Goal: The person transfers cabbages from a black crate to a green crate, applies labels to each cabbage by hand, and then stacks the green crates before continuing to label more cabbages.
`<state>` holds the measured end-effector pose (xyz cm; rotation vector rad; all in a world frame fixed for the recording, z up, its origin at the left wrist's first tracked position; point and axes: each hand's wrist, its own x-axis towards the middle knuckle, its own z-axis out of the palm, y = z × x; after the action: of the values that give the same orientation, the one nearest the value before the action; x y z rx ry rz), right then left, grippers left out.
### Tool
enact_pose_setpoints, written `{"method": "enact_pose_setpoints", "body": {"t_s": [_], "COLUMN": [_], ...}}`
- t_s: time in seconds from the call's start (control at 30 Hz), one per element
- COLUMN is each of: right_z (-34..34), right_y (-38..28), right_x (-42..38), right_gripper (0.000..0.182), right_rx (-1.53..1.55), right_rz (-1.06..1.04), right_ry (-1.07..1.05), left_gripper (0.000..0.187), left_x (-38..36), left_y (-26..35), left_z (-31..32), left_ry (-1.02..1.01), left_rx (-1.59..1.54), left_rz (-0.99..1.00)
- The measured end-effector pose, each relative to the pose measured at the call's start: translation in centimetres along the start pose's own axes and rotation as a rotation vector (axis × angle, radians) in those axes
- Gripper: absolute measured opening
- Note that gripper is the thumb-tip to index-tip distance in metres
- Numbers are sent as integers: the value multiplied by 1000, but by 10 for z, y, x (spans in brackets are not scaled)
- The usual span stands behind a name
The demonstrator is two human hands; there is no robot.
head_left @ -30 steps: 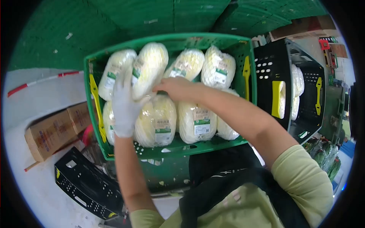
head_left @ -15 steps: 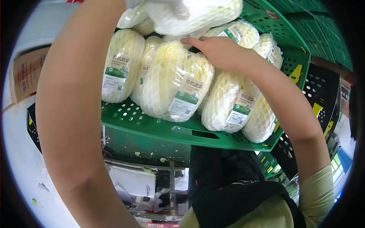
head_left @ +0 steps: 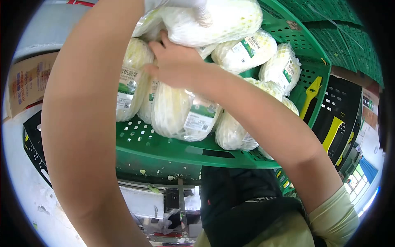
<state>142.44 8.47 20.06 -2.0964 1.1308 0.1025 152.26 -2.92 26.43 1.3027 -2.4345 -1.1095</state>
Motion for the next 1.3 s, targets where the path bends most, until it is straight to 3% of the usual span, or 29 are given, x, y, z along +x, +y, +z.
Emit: {"method": "enact_pose_setpoints", "body": {"t_s": [0.17, 0.2, 0.27, 0.37, 0.5, 0.6, 0.67, 0.73, 0.83, 0.93, 0.97, 1.07, 1.13, 1.2, 1.23, 1.27, 1.3], "right_z": [-13, -20, -37, -62, -104, -150, -173, -191, -196, -190, -185, -165, -152, -138, -134, -132, -132], "right_y": [13, 18, 29, 47, 57, 56, 60, 64, 81, 92, 97, 115, 119, 130, 137, 143, 147], "right_x": [-66, -83, -117, -161, -212, -262, -302, -341, -398, -440, -453, -490, -504, -514, -517, -518, -520], "right_gripper": [44, 42, 38, 35, 35, 36, 36, 34, 31, 29, 27, 5, 4, 6, 6, 9, 11], "right_rx": [68, 109, 159, 178, 128, 25, 11, -11, -105, -115, -159, -145, -80, -92, -77, -37, -29], "right_rz": [-389, -446, -352, -158, -6, 64, 161, 261, 356, 462, 458, 462, 397, 291, 214, 167, 141], "right_ry": [259, 306, 300, 309, 380, 472, 570, 668, 765, 846, 872, 860, 827, 814, 793, 764, 741], "left_gripper": [64, 58, 69, 65, 64, 60, 57, 56, 55, 53, 45, 39, 34, 25, 18, 15, 19], "left_x": [-23, -29, -46, -68, -58, -62, -58, -68, -62, -72, -85, -158, -239, -334, -382, -421, -458], "left_y": [14, 18, 18, 63, 75, 53, 58, 10, -7, 3, 8, 84, 100, 115, 120, 140, 158], "left_z": [1, 8, 49, 91, 97, 77, 67, 71, 70, 59, 56, 61, 94, 155, 196, 238, 283], "left_ry": [102, 233, 526, 459, 522, 588, 802, 666, 660, 617, 604, 1005, 1335, 1557, 1637, 1687, 1729], "left_rx": [-80, 241, 281, 393, 410, 106, -432, 444, 469, 219, 25, -362, -328, -226, -322, -609, -730], "left_rz": [79, 175, 221, 12, -39, 17, -103, -178, -174, -99, -172, -287, -335, -561, -735, -923, -1041]}}
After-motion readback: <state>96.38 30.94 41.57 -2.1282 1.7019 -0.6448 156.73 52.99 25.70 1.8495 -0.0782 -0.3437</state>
